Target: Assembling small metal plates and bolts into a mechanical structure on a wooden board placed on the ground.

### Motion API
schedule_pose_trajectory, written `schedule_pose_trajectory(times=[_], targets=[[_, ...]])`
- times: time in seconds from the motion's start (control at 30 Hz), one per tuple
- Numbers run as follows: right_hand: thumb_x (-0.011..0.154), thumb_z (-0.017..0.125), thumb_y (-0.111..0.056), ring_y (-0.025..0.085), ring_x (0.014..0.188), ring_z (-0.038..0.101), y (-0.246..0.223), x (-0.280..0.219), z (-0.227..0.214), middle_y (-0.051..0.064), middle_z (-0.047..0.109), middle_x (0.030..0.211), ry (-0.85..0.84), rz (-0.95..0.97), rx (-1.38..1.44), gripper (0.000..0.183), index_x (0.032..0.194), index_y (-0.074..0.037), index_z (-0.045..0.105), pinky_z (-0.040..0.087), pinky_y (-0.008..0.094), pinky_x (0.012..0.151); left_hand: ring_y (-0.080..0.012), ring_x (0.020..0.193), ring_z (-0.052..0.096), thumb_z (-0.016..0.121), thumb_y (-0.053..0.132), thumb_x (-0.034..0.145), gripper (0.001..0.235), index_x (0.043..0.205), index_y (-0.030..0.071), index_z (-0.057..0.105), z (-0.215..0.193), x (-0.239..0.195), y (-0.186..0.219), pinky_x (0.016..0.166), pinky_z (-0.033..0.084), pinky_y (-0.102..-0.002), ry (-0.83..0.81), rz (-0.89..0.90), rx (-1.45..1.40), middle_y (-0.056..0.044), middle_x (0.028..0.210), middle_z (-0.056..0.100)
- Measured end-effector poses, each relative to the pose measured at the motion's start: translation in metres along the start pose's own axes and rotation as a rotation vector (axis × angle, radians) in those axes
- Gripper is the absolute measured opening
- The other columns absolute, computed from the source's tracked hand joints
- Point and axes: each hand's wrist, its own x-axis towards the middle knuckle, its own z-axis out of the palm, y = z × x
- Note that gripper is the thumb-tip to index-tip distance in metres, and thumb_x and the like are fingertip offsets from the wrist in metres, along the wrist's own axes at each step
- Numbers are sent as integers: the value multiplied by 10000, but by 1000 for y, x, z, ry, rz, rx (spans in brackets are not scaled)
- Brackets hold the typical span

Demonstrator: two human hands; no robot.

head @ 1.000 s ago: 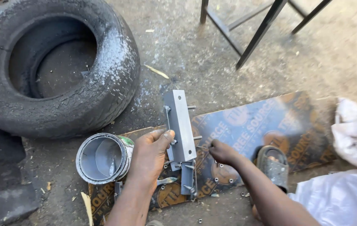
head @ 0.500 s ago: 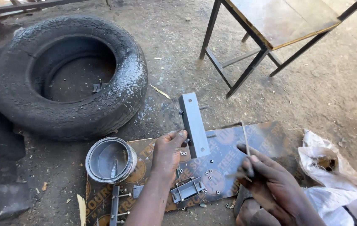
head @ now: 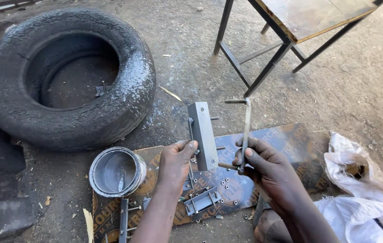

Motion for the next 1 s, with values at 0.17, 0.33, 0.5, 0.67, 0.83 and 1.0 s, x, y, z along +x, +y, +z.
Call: schedule_pose_trajectory(times=[0.17,0.33,0.5,0.67,0.83,1.0], targets=[[995,593,-208,156,775,586,-4,-4,4,112,664,863,-33,13,-107,279,1161,3,669,516,308,794,-110,1032,675,707,176,884,326,1141,8,817,11,-6,0,948,543,-310,-19,-26,37,-34,1077,795],[992,601,-208,155,759,589,2,-5,1,105,658,835,-33,23,-120,282,1175,-8,677,495,303,767,-71,1030,666,693,210,882,313,1088,22,835,16,-22,13,939,544,-280,-62,14,98,5,1077,798],[986,609,-215,152,749,571,2,-9,5,103,672,834,-6,29,-160,299,1190,-13,690,439,280,732,-59,1001,657,686,190,887,299,1091,32,837,16,-26,14,906,544,-273,-80,38,126,24,1055,791],[989,600,-198,143,735,575,2,-6,5,92,675,828,28,58,-186,312,1221,-20,710,431,271,679,-69,1014,683,674,182,895,292,1099,48,835,18,-24,14,923,550,-274,-59,-10,141,11,1062,809],[986,604,-228,139,727,569,2,-5,4,88,678,810,7,47,-213,313,1209,-35,708,428,277,698,-54,967,643,693,187,897,247,1040,58,846,17,-22,10,888,536,-275,-63,27,157,61,990,759],[993,593,-212,143,723,556,2,-6,6,97,662,806,-24,22,-184,311,1207,-9,692,414,268,689,-45,919,627,683,190,897,236,999,52,844,14,-17,2,844,522,-275,-107,79,126,60,951,755]])
